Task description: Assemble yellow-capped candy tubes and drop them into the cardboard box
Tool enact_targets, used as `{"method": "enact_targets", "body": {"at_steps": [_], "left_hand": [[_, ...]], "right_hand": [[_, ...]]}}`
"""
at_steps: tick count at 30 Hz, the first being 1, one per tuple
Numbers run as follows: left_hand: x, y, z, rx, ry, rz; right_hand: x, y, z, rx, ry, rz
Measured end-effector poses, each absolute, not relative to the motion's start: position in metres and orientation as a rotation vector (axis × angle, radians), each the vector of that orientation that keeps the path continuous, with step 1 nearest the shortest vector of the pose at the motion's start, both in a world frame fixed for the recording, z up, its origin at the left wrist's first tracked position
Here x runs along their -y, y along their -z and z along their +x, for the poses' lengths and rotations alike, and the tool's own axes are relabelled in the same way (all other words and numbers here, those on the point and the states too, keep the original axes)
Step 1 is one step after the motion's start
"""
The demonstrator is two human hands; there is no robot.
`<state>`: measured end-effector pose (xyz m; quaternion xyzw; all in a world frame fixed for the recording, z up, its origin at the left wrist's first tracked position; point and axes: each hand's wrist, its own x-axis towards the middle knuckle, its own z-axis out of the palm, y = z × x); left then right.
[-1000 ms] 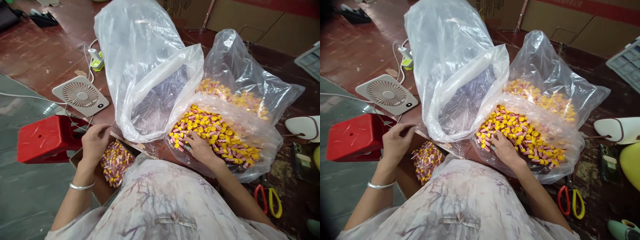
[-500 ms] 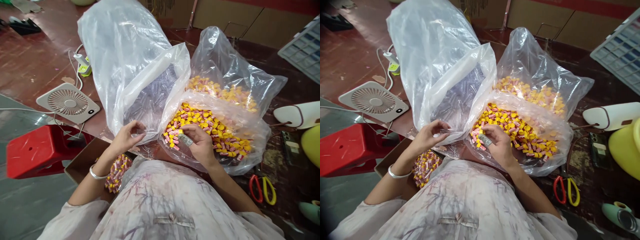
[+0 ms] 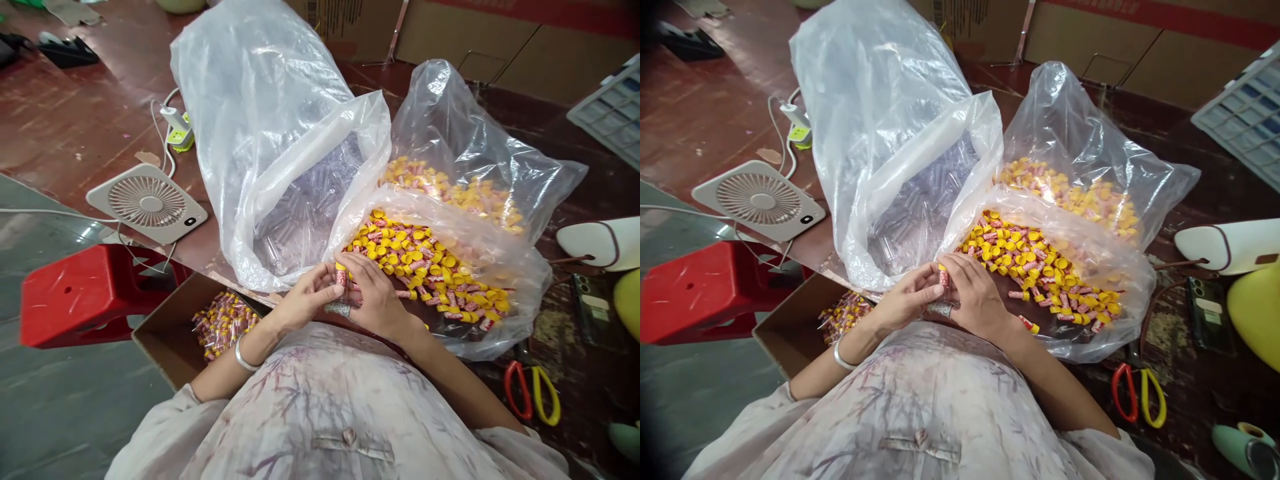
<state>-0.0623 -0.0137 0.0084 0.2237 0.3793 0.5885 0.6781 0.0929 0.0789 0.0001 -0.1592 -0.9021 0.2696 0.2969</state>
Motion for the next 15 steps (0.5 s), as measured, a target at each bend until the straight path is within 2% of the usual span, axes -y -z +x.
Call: {"method": "enact_targets", "body": {"at_steps": [3,7,10,13,15], "left_hand": [[0.01,-0.006,-0.057,-0.843,-1.29,0.474],[0.01,-0.003,-0.071,-0.997,-1.182,0.625],[0.01,-0.003,-0.105,-1.641,-1.008,1.02],[0.003,0.001,-0.145,-2.411,-0.515,1.275],[-0.004,0.008,-0.162,-2.602,-0.167,1.279]], "right_hand": [[-0.074,0.009,0.089,2.375,-0.582,-0.482],[-0.08,0.002,0.091,2.516,-0.657,-0.44],[-0.1,-0.007,0.104,2.558,-0.719,-0.528],[-0.118,-0.005,0.119,2.52,-0.616,-0.88],[-0.118,0.002,0.123,2.66,-0.56,-0.988]]}}
